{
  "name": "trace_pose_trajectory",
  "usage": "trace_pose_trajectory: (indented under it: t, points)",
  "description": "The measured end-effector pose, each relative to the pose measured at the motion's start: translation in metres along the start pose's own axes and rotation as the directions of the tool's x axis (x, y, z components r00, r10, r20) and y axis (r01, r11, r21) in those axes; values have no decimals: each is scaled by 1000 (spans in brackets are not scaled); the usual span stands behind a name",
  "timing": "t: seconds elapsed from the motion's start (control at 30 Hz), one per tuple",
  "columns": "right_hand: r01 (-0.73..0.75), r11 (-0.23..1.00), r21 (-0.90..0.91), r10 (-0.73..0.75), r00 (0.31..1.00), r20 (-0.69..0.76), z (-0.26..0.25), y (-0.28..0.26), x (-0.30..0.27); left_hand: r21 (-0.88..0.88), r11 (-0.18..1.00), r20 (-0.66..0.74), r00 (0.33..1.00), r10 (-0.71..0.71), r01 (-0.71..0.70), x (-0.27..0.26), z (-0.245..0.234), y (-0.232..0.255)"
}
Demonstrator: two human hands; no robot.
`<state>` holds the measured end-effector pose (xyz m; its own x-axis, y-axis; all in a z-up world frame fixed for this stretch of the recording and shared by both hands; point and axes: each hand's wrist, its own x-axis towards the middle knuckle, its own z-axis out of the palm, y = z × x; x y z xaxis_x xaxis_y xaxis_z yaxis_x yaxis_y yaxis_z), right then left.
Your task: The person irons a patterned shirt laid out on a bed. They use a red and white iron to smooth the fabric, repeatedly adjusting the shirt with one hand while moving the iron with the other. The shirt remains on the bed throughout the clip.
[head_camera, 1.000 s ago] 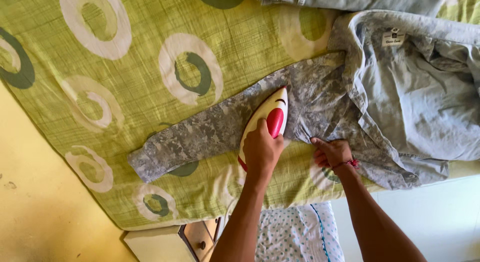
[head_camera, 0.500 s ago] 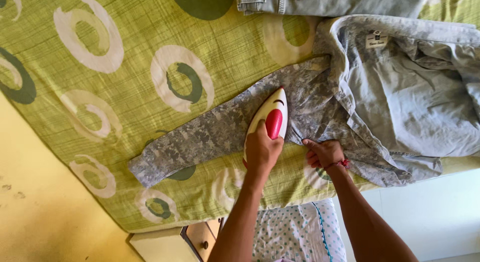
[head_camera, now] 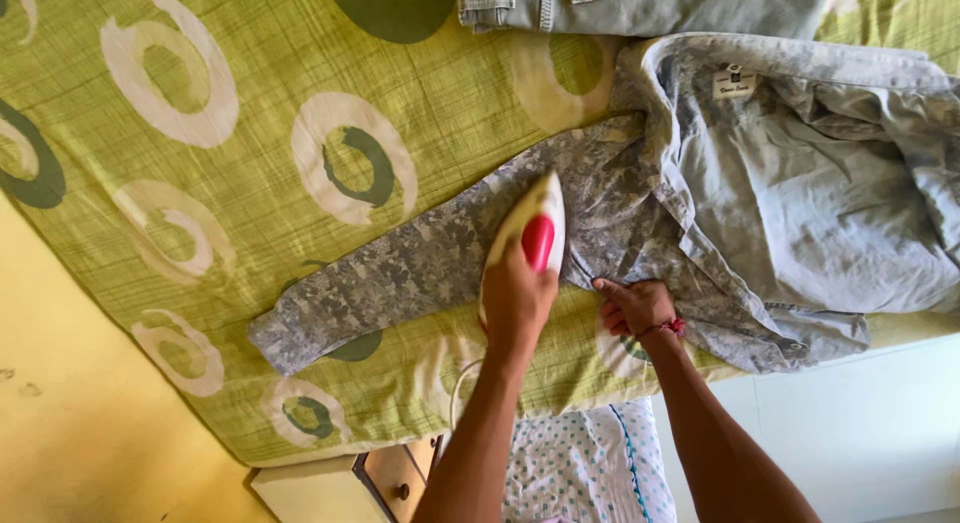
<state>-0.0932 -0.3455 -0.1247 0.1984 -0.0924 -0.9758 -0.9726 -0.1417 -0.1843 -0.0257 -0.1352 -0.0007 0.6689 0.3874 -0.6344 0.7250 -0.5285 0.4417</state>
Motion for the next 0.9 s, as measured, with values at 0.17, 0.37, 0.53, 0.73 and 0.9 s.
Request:
trace_pose_trajectory:
  t: [0.17,0.37,0.53,0.73,0.9]
  points:
    - [2,1000,-13,-2,999,-52,-2,-8,-1,59,998,13,1000,8,-8,1,5,-8]
    - [14,999,-30,-15,999,-29,5,6,1,68,988,-53,988,145,-142,76,8,49]
    - [20,994,-111,-27,998,-60,2,1,-4,-11,999,-40,998,48,-49,22,-3,23]
    - [18,991,-135,-27,997,-68,1,7,6,33,999,-69,997,38,-35,3,-9,8]
    - [13,1000,25,-13,1000,-3,-3,22,20,137,975,-48,982,181,-173,58,-7,42]
